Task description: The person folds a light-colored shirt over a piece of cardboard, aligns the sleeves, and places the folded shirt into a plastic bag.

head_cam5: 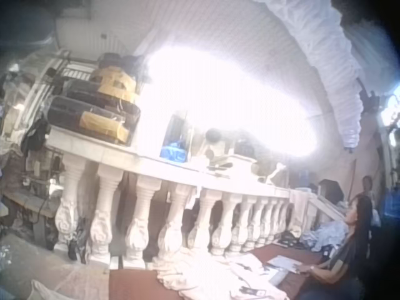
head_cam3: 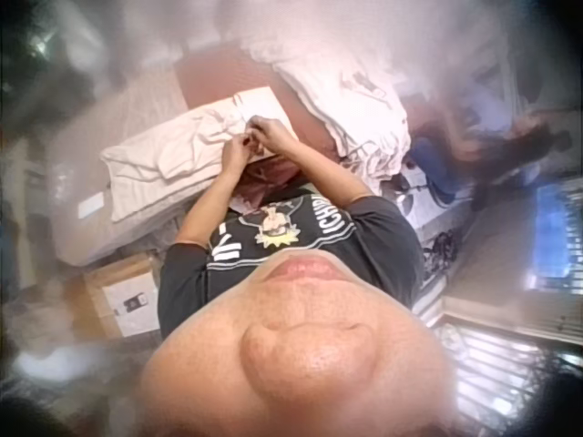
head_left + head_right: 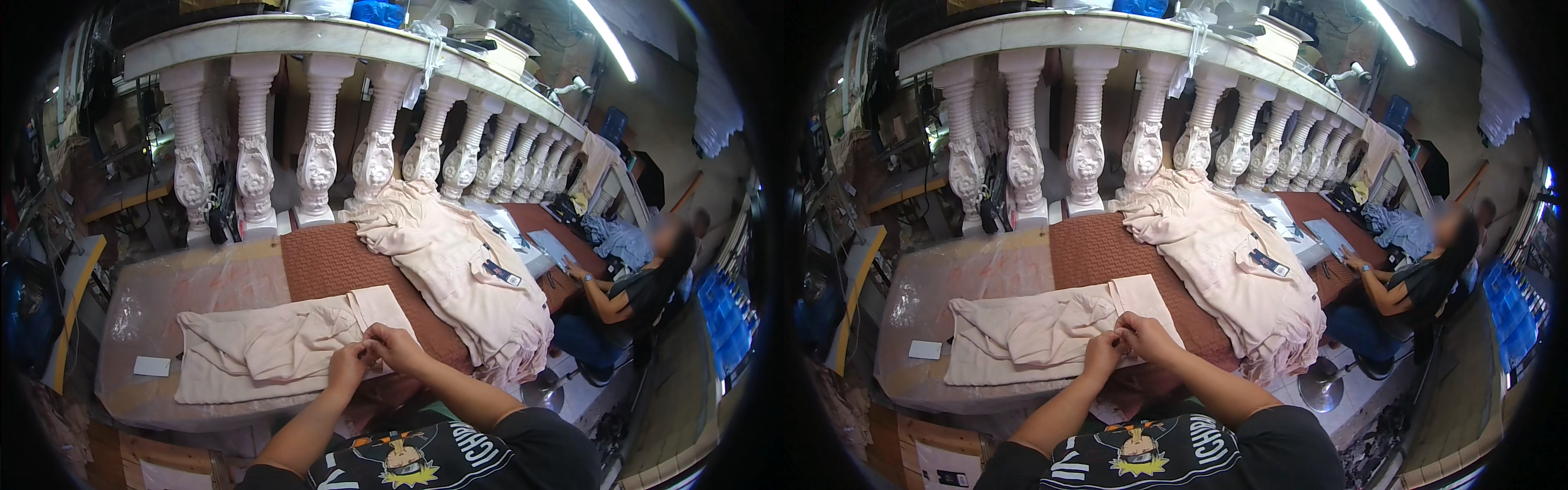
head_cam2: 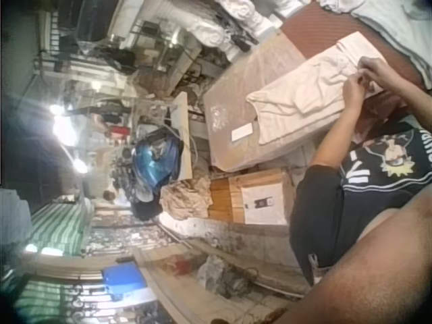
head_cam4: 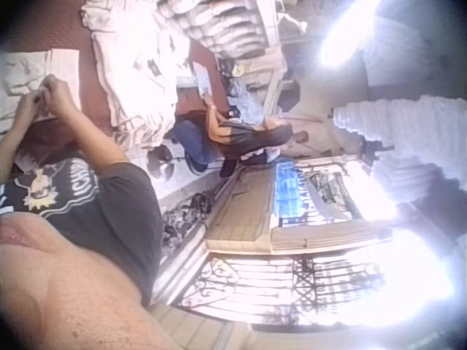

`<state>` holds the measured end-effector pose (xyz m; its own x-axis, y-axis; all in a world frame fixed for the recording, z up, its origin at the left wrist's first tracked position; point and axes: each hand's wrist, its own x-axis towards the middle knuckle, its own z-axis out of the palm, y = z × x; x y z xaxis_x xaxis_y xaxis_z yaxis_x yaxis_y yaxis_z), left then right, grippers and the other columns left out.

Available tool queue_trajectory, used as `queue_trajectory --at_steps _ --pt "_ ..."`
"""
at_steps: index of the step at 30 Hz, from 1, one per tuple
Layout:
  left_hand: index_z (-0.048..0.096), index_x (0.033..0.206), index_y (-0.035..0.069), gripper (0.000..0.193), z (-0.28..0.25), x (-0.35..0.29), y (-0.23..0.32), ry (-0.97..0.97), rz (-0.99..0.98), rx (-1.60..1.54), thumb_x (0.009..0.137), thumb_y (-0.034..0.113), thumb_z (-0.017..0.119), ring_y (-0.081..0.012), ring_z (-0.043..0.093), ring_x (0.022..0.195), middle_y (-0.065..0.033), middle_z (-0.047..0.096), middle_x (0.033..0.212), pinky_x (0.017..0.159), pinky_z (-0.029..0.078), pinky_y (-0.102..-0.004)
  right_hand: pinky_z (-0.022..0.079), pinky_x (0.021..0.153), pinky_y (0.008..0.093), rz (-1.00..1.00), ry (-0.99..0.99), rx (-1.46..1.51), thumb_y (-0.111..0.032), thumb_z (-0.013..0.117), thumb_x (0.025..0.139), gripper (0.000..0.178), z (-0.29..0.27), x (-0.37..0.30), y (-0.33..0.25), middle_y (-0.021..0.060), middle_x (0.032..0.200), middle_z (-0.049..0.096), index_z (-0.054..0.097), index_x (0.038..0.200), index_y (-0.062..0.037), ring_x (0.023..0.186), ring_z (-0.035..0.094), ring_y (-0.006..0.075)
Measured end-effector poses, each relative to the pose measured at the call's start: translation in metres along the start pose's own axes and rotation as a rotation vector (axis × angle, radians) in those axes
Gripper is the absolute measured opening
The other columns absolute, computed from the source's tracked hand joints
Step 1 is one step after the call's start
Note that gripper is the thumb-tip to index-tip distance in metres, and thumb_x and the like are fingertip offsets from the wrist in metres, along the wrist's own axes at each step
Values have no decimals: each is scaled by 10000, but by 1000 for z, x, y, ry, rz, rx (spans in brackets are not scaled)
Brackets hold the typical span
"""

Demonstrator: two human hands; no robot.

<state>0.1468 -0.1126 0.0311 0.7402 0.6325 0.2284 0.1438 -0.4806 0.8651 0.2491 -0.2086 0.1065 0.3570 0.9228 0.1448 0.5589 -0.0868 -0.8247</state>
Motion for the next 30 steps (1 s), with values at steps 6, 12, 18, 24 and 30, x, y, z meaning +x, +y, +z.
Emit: queue_trajectory --at_steps 6,12,18,24,30 --pt "685 819 53 162 -2 -2 7 29 62 41 782 211 689 -333 644 737 -156 659 790 637 489 -414 486 631 251 42 -18 8 -96 583 923 99 -7 -9 -20 39 714 610 573 951 -2 668 578 82" --pt "681 840 59 195 5 -2 2 34 95 22 816 250 653 -366 629 766 -171 654 828 656 486 -434 473 623 224 -25 -22 153 -92 573 940 92 -16 -18 -44 6 726 599 580 941 0 669 557 59" --pt "635 808 52 228 -3 7 -12 127 48 -97 867 271 605 -386 615 787 -196 631 839 641 469 -451 504 699 241 136 -487 316 -128 682 876 126 -44 -32 -92 37 820 666 659 846 -8 774 627 86" --pt "683 910 40 203 -46 2 11 225 48 -116 904 228 608 -218 595 666 -125 642 844 628 466 -320 487 803 312 198 -391 149 -99 725 808 151 -70 -46 -51 104 876 683 696 901 17 918 626 172" --pt "695 941 41 232 -35 -11 15 39 -146 -122 843 250 677 -162 622 616 -108 670 702 595 481 -299 438 920 303 -16 -4 -78 -125 702 822 331 -60 -34 -2 80 1061 661 638 1131 -24 1033 589 171"
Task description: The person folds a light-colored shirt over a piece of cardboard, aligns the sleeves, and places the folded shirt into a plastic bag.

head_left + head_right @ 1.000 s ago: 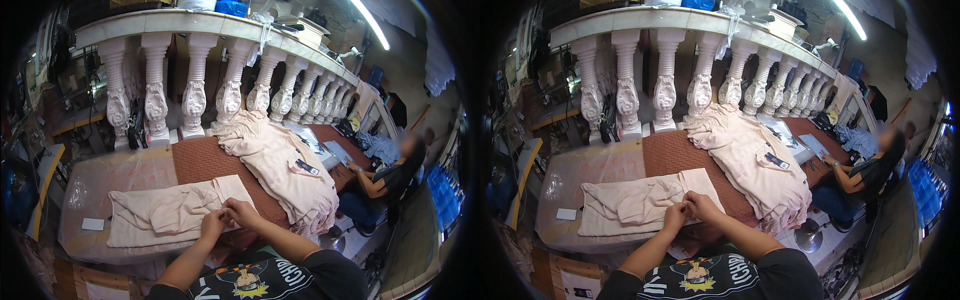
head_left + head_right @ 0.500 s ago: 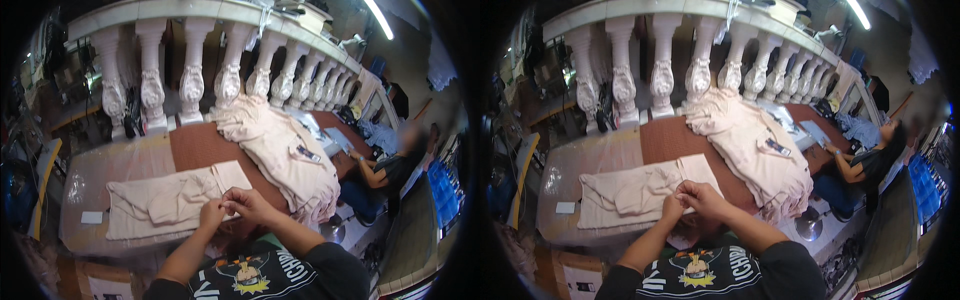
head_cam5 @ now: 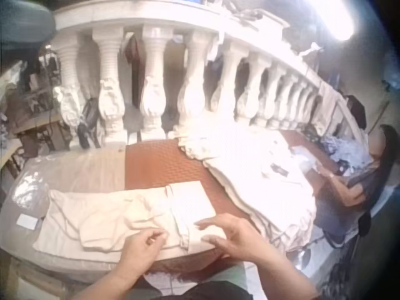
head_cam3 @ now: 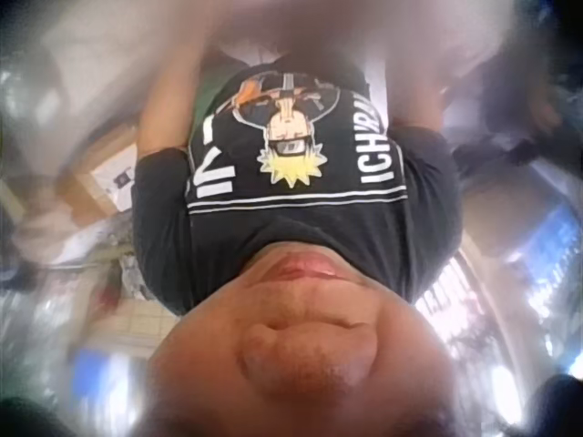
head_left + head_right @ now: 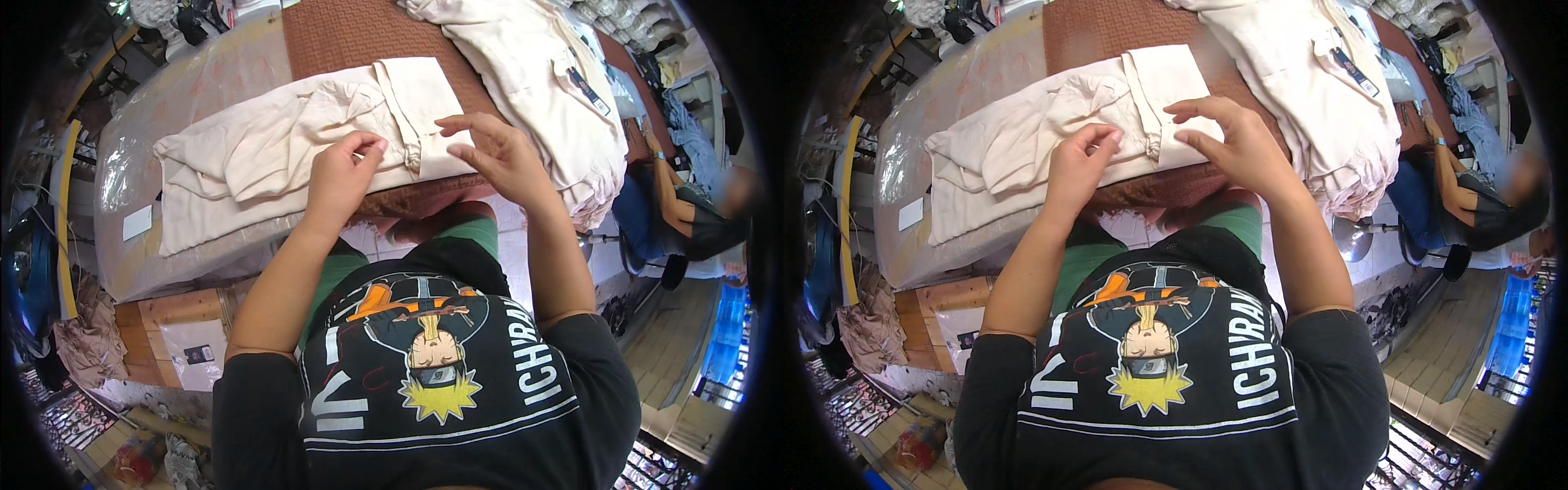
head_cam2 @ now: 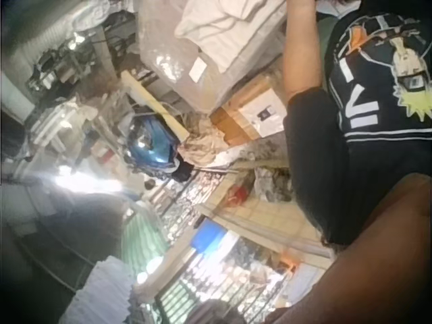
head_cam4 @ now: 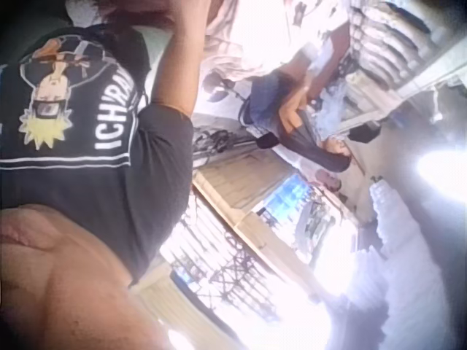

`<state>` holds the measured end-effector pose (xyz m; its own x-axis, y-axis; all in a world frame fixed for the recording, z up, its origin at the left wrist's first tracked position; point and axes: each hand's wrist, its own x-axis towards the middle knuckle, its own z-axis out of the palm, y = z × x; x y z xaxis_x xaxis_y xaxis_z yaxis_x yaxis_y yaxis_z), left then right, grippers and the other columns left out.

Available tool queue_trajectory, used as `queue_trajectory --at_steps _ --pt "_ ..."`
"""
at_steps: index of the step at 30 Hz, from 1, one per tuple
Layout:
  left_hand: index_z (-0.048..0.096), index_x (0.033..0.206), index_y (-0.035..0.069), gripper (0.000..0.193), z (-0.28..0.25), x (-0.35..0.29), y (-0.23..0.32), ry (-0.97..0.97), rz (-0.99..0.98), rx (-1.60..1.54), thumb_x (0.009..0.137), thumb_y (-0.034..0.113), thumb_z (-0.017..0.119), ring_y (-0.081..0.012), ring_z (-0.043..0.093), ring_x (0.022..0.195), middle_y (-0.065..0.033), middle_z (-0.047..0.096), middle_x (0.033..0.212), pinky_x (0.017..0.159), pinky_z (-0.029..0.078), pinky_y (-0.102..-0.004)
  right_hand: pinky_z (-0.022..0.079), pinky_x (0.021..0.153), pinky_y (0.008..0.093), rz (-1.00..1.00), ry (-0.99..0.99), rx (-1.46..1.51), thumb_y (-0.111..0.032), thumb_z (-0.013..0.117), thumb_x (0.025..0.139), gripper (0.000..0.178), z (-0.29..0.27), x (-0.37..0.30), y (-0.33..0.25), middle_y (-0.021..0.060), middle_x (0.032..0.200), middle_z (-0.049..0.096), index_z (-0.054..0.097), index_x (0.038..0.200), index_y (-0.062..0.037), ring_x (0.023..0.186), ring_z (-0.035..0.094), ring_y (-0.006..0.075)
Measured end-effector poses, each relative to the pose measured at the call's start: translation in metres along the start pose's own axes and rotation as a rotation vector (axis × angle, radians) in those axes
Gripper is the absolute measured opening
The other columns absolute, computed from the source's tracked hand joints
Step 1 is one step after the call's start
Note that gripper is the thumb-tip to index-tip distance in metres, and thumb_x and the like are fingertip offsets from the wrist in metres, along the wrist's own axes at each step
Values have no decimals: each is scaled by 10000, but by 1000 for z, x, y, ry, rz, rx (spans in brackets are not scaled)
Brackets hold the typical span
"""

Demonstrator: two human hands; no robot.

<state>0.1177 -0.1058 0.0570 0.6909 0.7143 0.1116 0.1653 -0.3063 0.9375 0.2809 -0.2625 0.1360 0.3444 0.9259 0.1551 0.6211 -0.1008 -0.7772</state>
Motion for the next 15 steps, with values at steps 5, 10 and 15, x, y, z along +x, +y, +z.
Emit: queue_trajectory --at_steps 5,10,15 --pt "692 1007 44 259 14 1 16 -106 -31 178 851 250 675 -153 639 674 -109 681 768 633 487 -273 484 787 354 13 131 -126 -147 703 791 187 26 10 31 130 908 673 696 949 -47 879 626 278" --pt "698 924 24 256 19 24 19 -102 -27 302 842 265 665 -256 670 691 -150 683 753 632 507 -332 457 755 385 -156 96 -288 -194 745 734 249 37 -1 30 98 852 612 641 925 -72 858 589 292" --pt "700 850 13 268 26 34 15 -182 -65 268 839 277 658 -294 672 664 -165 682 746 626 514 -350 434 748 381 -289 161 -399 -224 743 727 344 57 -10 47 63 952 576 601 1021 -115 885 566 267"
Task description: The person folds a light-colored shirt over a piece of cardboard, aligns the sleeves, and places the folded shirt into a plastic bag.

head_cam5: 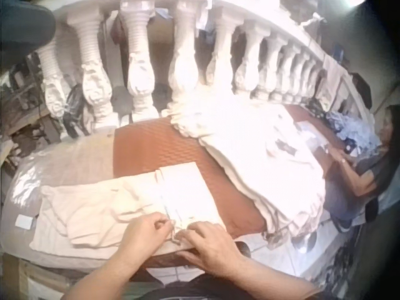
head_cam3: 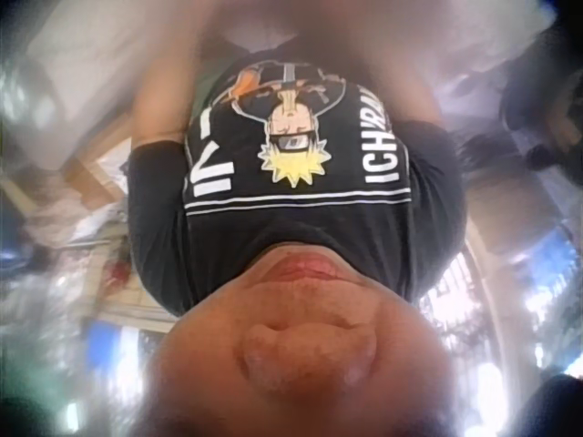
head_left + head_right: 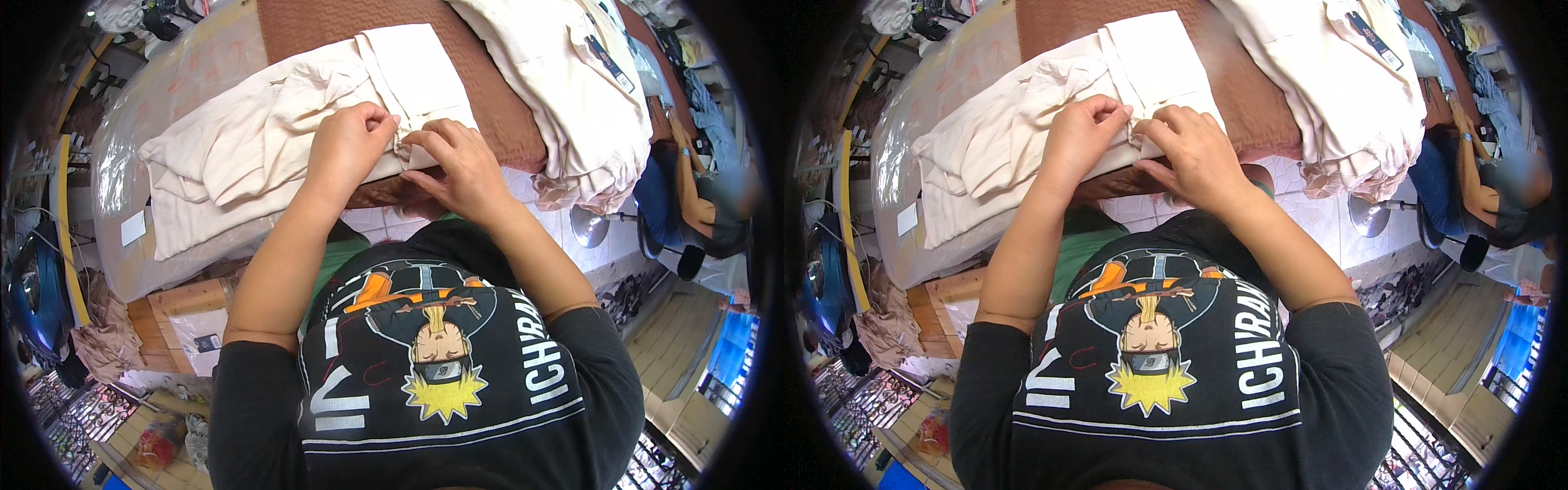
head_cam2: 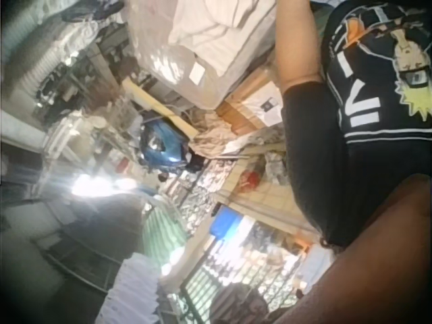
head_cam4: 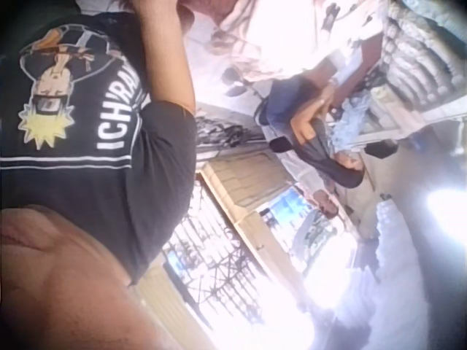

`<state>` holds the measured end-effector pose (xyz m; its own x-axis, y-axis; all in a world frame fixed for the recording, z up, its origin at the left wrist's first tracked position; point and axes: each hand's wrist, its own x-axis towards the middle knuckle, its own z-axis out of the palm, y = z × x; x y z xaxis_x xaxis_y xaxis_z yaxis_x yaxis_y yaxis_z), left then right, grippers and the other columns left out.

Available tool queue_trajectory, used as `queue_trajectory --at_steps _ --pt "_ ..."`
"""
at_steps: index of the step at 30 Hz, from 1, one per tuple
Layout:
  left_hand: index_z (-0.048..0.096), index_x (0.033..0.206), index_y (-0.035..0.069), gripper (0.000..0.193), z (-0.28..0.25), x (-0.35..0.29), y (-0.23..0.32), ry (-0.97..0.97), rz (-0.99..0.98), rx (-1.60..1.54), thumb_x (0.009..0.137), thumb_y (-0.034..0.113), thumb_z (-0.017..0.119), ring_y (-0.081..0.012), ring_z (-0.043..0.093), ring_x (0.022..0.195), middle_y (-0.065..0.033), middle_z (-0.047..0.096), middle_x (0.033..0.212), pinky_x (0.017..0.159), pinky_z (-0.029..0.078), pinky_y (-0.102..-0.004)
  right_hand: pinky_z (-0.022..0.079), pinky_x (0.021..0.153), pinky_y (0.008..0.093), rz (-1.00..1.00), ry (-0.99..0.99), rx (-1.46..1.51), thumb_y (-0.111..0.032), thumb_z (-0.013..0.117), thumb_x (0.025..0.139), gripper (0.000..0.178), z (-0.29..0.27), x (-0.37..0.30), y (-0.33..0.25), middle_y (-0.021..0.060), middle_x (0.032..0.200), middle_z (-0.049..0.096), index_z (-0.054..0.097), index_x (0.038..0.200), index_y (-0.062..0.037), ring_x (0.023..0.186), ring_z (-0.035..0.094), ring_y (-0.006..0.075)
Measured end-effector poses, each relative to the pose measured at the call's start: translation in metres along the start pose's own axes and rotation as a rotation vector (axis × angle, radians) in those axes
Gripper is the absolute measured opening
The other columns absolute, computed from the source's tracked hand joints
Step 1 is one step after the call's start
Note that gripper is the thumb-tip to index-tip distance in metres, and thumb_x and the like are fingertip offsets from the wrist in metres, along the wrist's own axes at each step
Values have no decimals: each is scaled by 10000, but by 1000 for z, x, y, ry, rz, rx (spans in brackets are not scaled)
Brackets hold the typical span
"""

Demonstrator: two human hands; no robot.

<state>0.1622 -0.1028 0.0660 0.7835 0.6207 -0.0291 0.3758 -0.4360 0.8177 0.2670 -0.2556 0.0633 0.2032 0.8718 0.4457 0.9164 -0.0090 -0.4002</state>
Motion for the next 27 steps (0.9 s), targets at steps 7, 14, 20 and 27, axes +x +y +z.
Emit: queue_trajectory --at_steps 7,14,20,27 --pt "645 906 -7 241 4 5 1 -78 -130 -231 901 234 628 -80 597 608 -54 682 727 575 475 -220 410 709 355 -47 28 -62 -187 715 742 211 2 3 0 38 924 563 622 919 -119 850 557 219" --pt "636 921 -3 226 3 6 5 -116 -183 -366 912 221 614 -67 572 574 -51 675 714 552 460 -207 407 690 361 18 -9 -215 -199 699 750 139 -1 3 -4 34 870 561 626 817 -102 823 552 223" --pt "645 921 -6 240 5 12 -7 15 -51 -158 896 232 636 -68 579 585 -49 670 710 561 457 -202 412 689 365 -24 -130 -212 -209 714 739 149 -6 -1 -6 40 841 561 627 769 -92 809 559 226" --pt "639 915 -15 241 4 6 2 -55 -139 -315 905 225 622 -85 609 601 -59 673 718 578 478 -207 415 689 371 31 29 -87 -218 730 721 222 -3 3 -12 61 880 553 600 840 -83 831 562 253"
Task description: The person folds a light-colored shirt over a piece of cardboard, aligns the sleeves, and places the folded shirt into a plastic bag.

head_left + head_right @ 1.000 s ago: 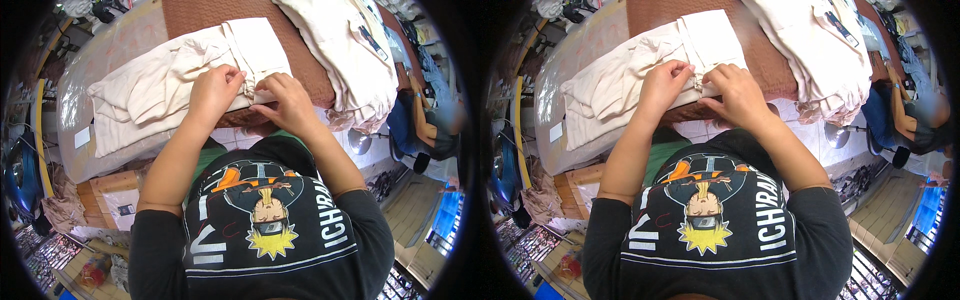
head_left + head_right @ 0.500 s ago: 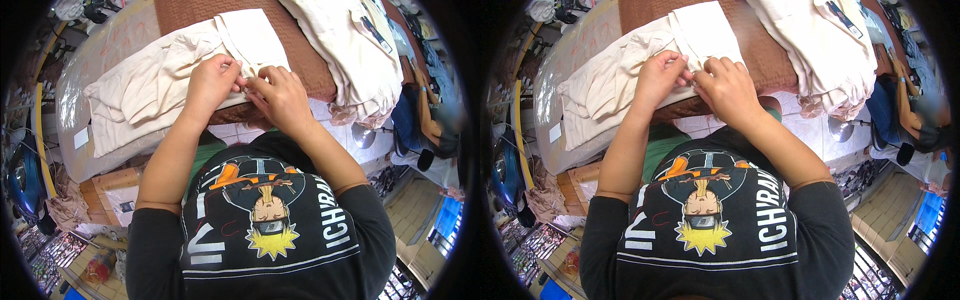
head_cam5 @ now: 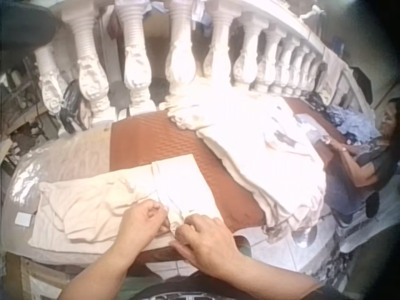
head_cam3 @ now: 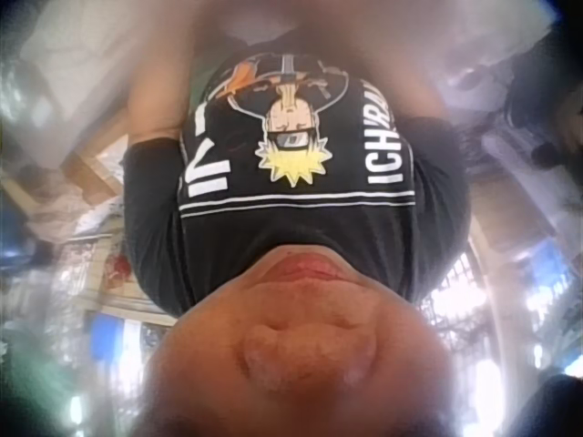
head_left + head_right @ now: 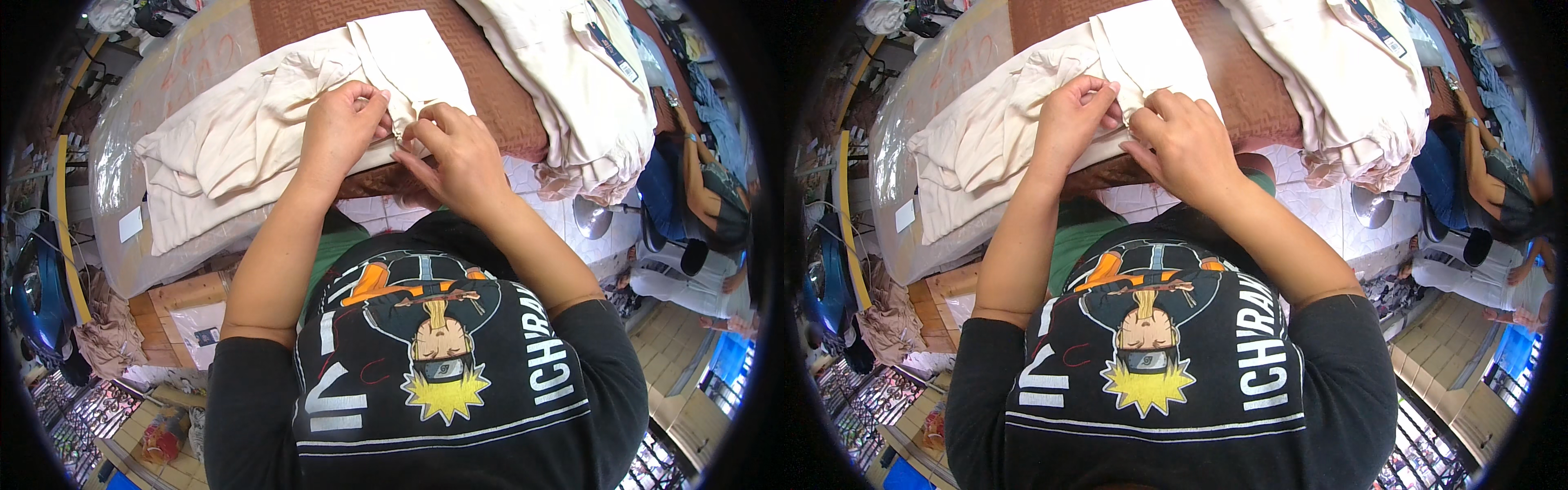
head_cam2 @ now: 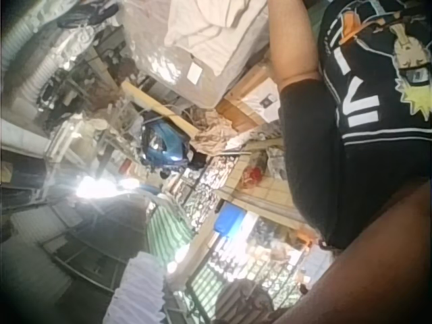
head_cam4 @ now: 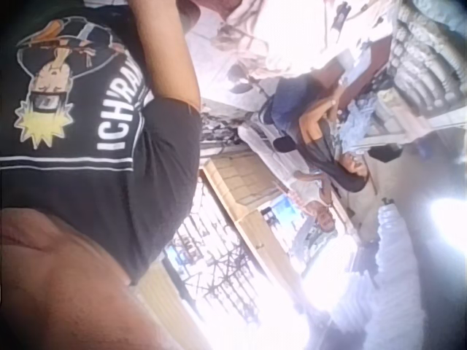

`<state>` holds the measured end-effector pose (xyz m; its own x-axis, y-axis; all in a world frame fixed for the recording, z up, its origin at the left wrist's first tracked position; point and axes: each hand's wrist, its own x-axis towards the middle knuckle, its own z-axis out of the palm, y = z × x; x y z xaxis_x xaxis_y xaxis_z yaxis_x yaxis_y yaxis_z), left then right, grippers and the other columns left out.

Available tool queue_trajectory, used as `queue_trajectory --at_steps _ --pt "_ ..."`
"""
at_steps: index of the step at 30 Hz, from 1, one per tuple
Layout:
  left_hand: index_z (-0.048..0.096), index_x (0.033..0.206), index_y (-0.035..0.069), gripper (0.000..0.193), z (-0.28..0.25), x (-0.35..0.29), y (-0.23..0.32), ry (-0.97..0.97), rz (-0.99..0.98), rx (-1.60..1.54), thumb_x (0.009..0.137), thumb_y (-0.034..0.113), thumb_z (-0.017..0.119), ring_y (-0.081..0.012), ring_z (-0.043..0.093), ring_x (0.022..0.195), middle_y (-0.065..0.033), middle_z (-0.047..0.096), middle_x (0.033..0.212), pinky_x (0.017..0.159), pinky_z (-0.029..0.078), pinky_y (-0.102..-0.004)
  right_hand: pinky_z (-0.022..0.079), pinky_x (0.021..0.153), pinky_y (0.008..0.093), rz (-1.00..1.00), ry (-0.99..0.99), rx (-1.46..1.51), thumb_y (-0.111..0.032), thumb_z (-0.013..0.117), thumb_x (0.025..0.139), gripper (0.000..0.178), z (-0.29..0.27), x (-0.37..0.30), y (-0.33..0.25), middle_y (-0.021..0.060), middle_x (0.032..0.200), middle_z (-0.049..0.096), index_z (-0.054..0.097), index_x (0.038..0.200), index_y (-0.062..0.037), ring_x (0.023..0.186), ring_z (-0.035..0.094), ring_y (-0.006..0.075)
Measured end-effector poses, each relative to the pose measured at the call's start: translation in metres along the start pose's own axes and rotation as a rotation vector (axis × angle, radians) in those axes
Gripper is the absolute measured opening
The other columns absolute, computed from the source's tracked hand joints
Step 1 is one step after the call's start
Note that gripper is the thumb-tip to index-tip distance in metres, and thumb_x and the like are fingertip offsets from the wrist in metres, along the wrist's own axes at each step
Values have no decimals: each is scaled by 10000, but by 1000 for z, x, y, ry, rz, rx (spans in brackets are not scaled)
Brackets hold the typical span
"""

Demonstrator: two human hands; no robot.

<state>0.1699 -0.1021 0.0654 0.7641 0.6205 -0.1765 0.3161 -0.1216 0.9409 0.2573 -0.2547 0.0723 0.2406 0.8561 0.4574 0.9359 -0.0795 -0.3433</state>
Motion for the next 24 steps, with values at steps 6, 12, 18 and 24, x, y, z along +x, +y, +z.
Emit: queue_trajectory --at_steps 6,12,18,24 --pt "629 930 -18 235 2 0 -2 -23 -35 -44 914 216 610 -99 623 596 -80 683 736 574 492 -208 411 678 369 11 -10 -77 -211 732 714 217 15 -1 4 59 877 561 614 839 -79 814 566 250" --pt "621 950 -19 243 5 -1 -4 -26 -53 -119 918 221 602 -91 619 592 -94 692 753 576 491 -209 406 673 377 93 -63 -177 -194 727 707 186 14 1 3 49 842 565 638 829 -85 806 571 242" --pt "640 907 -8 258 2 0 -1 -1 -32 -18 899 250 630 -75 586 585 -54 674 719 578 472 -205 410 681 376 37 42 -78 -192 730 705 170 24 0 6 46 811 576 651 821 -96 791 579 235" --pt "656 902 -4 255 4 3 -14 107 126 146 885 250 649 -77 583 614 -34 668 722 584 465 -217 408 689 385 115 -57 -141 -211 717 713 170 20 4 4 55 810 595 645 808 -90 792 591 236"
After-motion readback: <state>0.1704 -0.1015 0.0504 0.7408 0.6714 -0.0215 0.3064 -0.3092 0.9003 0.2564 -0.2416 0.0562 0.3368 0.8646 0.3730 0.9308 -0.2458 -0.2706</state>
